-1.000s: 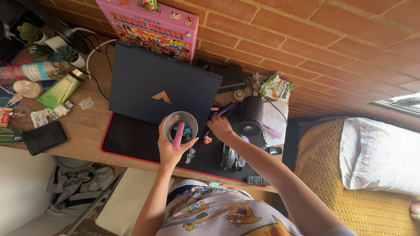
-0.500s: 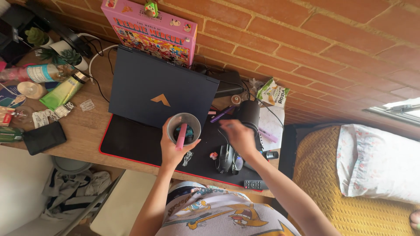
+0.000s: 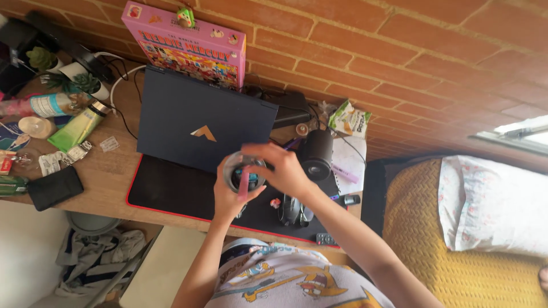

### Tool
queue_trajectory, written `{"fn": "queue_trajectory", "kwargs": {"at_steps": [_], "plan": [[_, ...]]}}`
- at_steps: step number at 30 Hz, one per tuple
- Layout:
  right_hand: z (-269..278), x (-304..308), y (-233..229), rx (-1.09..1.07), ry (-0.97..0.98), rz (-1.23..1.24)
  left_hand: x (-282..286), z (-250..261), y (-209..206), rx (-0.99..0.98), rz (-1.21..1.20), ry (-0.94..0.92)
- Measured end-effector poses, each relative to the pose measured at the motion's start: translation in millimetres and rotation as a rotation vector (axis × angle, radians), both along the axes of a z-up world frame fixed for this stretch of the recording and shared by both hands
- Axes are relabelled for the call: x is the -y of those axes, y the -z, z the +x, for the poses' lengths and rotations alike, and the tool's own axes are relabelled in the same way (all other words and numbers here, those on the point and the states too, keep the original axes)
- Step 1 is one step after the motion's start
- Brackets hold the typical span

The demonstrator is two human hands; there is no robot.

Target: Organize various items on a desk, putting trash in a bag and moving objects to shelves.

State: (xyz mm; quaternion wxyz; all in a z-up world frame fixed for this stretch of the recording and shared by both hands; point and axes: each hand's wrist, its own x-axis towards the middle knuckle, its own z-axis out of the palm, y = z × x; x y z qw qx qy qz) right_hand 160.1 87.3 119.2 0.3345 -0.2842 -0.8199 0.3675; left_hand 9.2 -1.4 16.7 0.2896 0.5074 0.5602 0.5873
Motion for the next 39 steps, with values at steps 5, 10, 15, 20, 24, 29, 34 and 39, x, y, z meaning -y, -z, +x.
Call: {"fn": "queue_trajectory", "kwargs": {"at_steps": [5, 10, 15, 20, 24, 29, 34, 39], "plan": [[35.0, -53.8, 16.9, -0.010, 0.053, -0.337, 2.2, -16.1, 18.9, -0.037, 0.097, -0.026], [55.7, -102.4, 190.3, 0.659, 0.175, 0.007, 2.9, -25.1, 4.1, 0.010, 0.041, -0.080], [31.0, -84.1, 285.8, 1.017, 0.155, 0.440, 0.9, -27.8, 6.3, 0.004, 0.085, -0.069], [34.4, -76.2, 343.4, 1.118, 0.130, 0.563, 3.6, -30.5, 16.3, 0.023, 0.026, -0.086], [32.5, -73.5, 366.1, 1.163, 0.041, 0.608, 4.5, -30.1, 20.9, 0.049, 0.019, -0.061], [40.7, -68.9, 329.4, 1.261, -0.009, 0.609, 4.3, -26.0, 21.2, 0.058, 0.013, -0.066], [38.6, -55.1, 289.4, 1.185, -0.008, 0.556, 6.6, -24.1, 20.6, 0.071, 0.011, -0.050], [32.0, -23.3, 98.4, 0.343, 0.564, 0.124, 5.1, -22.0, 15.3, 0.052, 0.012, -0.053]]}}
